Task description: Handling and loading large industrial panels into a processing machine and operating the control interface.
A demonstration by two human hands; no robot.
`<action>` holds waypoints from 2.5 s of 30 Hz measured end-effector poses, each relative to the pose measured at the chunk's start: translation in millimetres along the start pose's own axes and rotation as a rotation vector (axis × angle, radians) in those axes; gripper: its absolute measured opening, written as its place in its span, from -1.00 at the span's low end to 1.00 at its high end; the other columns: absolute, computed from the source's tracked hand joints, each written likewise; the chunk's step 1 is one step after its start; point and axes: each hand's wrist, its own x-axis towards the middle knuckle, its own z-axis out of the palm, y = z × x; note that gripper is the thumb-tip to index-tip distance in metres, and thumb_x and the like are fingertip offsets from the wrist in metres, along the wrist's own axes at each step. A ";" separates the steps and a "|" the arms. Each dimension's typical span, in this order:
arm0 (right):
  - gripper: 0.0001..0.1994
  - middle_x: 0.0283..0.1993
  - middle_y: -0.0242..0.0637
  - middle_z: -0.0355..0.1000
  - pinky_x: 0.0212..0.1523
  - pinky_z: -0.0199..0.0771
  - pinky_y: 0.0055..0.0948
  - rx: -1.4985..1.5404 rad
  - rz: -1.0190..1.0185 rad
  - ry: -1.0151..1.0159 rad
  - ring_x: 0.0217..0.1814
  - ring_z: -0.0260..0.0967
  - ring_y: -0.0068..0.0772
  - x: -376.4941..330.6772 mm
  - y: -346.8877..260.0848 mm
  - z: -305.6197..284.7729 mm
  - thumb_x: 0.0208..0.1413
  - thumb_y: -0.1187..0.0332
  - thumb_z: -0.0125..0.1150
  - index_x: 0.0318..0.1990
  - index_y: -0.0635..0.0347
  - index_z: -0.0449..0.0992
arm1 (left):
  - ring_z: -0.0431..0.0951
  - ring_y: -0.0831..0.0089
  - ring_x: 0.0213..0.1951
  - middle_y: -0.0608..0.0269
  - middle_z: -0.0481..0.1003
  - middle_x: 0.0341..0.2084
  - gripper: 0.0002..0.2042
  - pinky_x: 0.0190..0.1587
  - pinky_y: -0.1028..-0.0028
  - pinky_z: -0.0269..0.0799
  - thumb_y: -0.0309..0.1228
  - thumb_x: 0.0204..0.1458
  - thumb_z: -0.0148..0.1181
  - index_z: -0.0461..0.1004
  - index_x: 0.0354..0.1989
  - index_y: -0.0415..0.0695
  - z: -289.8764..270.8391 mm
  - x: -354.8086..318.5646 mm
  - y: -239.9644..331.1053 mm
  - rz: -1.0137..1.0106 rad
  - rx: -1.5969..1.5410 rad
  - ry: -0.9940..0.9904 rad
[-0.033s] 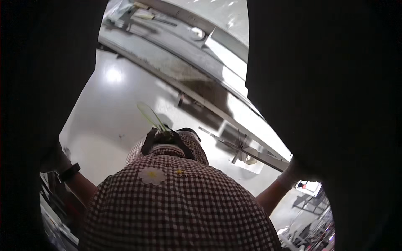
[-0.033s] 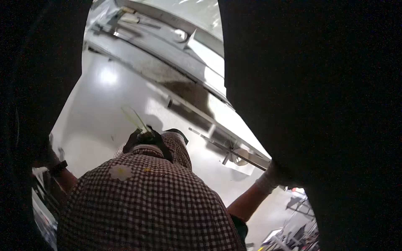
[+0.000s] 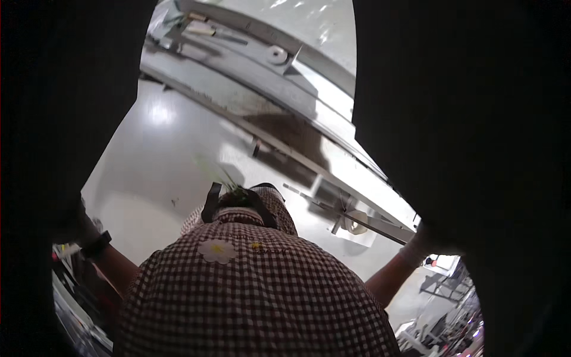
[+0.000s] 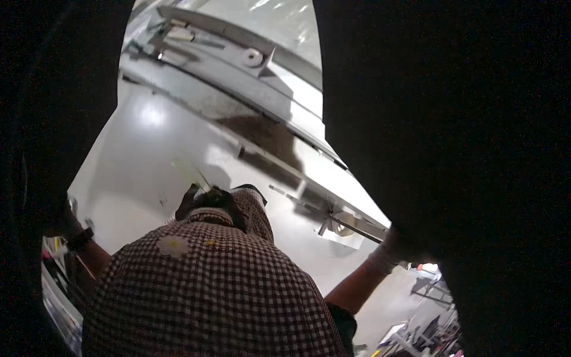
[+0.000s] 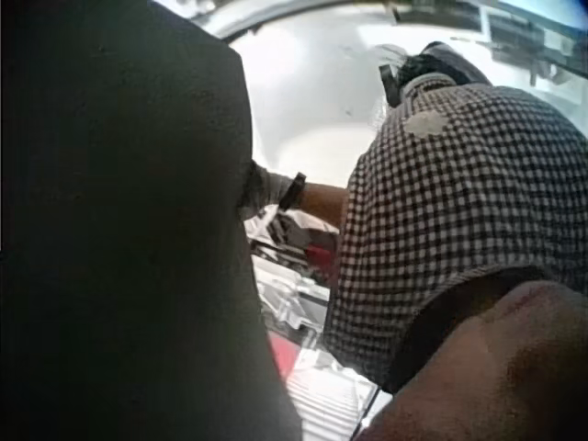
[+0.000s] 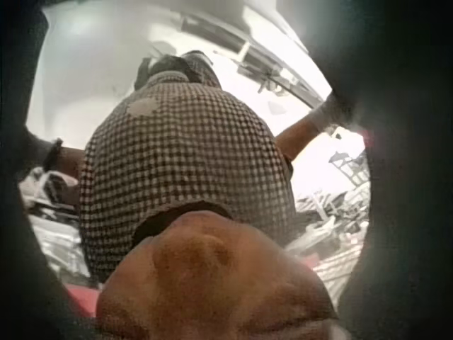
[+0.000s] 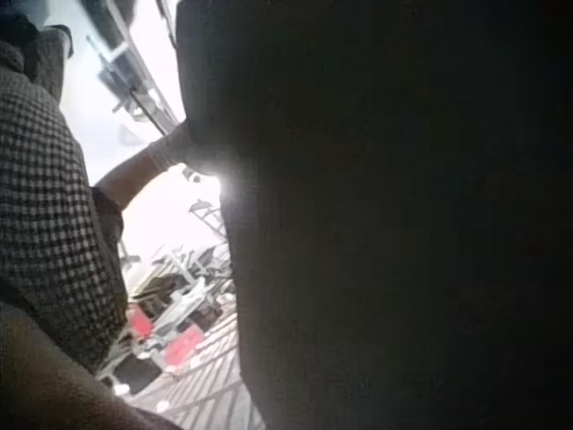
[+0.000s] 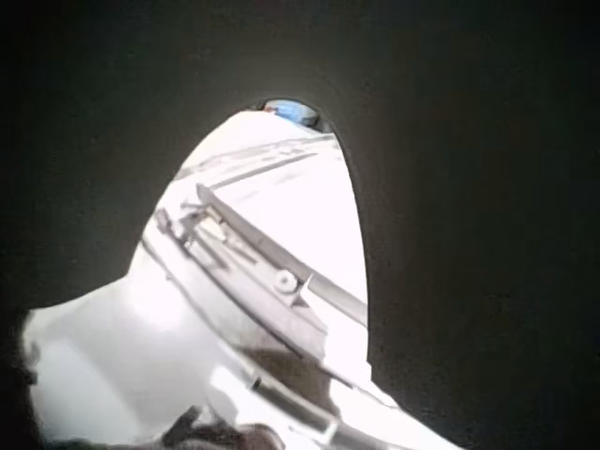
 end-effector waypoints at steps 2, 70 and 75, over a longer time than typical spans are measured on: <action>-0.12 0.31 -0.02 0.17 0.36 -0.09 0.25 0.000 -0.029 0.111 0.35 0.10 0.04 32.0 -2.1 41.7 -0.12 -0.31 0.19 0.25 0.18 0.29 | 0.11 -0.11 0.30 -0.15 0.18 0.27 -0.34 0.33 -0.15 -0.07 -0.17 0.00 0.22 0.26 0.25 -0.26 41.0 68.0 -29.1 -0.084 -0.126 -0.189; -0.07 0.37 -0.20 0.12 0.39 0.02 -0.20 -0.611 0.244 0.045 0.40 0.04 -0.17 427.8 285.3 33.6 0.08 -0.43 -0.12 0.37 0.18 0.09 | 0.04 0.19 0.37 0.19 0.04 0.39 -0.17 0.40 0.31 -0.10 0.27 0.16 -0.20 -0.05 0.42 -0.14 433.5 286.7 -686.2 -0.699 0.519 -0.727; -0.23 0.43 -0.29 0.06 0.44 -0.09 -0.29 -0.745 0.471 0.084 0.47 -0.06 -0.20 477.7 228.4 83.8 0.26 -0.22 -0.19 0.39 0.23 0.07 | 0.03 0.23 0.38 0.25 0.04 0.38 -0.23 0.41 0.28 -0.12 0.18 0.21 -0.17 -0.06 0.43 -0.09 505.5 276.1 -646.6 -0.825 0.608 -0.780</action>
